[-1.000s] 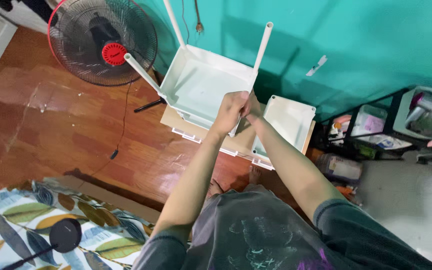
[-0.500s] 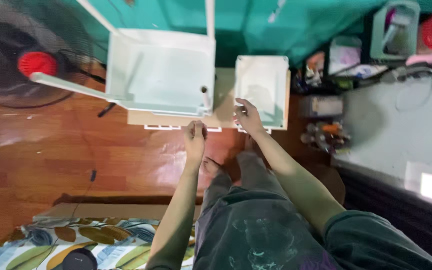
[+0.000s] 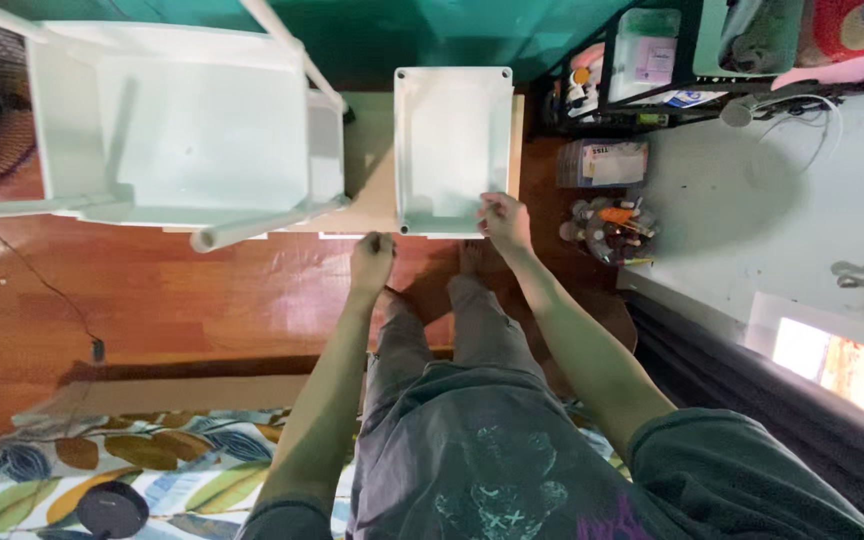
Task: The person assembles a white plastic storage unit by inserting vertical poles into the corners of stacked trays. They handle the trays and poles by hand, aligning and pressing components together to form a multi-tiered structure.
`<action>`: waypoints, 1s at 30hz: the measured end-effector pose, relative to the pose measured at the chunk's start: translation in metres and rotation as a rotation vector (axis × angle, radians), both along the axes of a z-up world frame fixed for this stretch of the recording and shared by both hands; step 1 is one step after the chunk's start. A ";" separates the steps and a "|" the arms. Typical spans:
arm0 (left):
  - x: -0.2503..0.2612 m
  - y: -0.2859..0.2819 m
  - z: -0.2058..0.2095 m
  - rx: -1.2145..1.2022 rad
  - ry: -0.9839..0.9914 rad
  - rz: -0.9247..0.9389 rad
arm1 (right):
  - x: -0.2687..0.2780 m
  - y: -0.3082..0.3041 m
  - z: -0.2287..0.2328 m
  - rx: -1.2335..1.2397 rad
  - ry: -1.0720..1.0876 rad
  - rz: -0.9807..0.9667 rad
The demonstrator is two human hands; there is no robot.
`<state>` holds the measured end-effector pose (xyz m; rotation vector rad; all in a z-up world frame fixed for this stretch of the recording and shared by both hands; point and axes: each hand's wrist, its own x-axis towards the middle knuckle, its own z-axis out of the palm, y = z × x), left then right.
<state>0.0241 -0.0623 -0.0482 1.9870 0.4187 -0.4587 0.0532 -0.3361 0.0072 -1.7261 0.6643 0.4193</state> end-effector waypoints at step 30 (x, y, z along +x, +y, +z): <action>0.066 -0.088 0.061 0.414 -0.145 0.237 | 0.048 -0.086 -0.074 -0.132 -0.047 0.216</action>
